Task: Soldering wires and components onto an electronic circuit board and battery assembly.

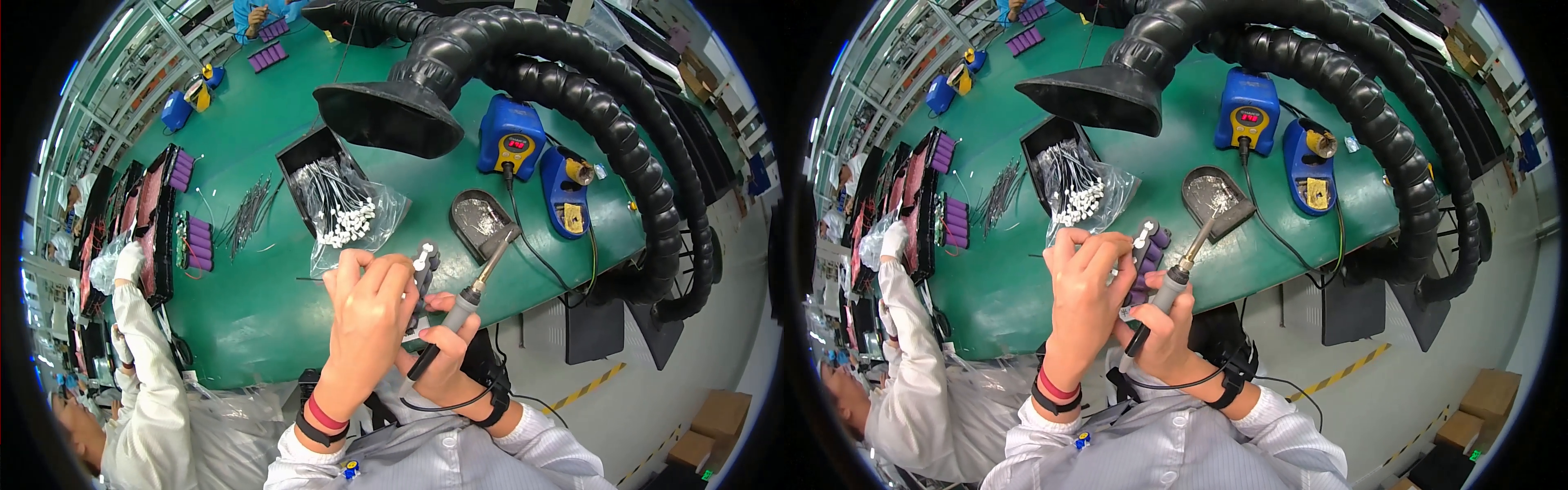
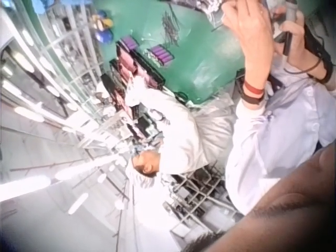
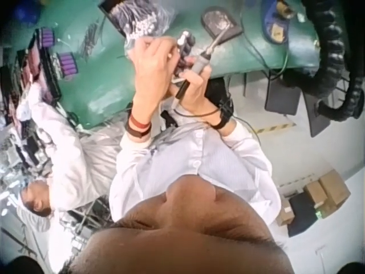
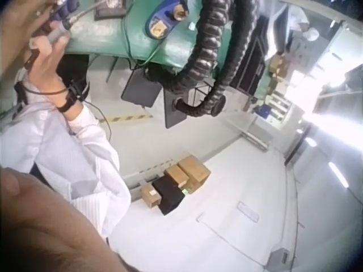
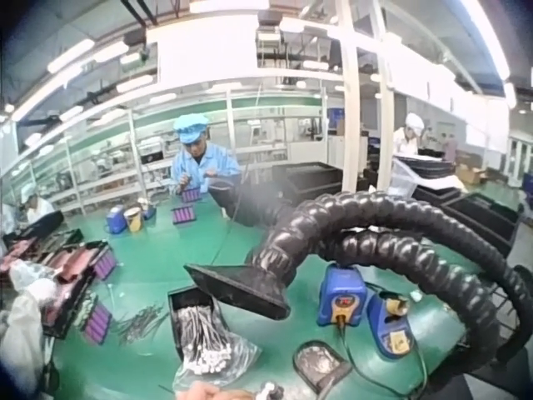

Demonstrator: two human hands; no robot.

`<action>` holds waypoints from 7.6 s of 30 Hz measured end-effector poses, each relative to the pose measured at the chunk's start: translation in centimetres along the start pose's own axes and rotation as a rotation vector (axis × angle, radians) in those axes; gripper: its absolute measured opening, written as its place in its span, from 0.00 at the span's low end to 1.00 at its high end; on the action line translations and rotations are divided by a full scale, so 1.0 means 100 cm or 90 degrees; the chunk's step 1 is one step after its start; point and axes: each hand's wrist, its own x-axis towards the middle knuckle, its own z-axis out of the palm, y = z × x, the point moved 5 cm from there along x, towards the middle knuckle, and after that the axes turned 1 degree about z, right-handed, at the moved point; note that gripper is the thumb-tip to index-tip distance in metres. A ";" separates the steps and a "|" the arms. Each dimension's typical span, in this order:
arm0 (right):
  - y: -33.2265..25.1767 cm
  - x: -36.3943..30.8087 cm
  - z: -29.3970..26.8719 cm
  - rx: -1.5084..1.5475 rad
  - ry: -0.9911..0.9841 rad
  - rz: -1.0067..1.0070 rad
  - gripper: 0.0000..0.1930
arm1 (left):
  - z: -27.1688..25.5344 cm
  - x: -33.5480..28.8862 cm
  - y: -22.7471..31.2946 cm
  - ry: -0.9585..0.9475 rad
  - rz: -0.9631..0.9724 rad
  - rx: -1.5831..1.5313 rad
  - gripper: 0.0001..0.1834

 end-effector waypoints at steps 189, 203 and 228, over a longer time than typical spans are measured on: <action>-0.022 0.041 -0.083 0.042 -0.115 0.048 0.25 | -0.017 -0.021 0.011 -0.092 0.025 -0.290 0.10; 0.003 0.048 -0.122 0.023 -0.096 0.018 0.18 | -0.009 -0.011 -0.007 -0.046 -0.012 -0.149 0.17; -0.009 0.089 -0.123 -0.003 -0.192 0.061 0.14 | 0.023 -0.009 -0.005 0.000 0.022 -0.034 0.18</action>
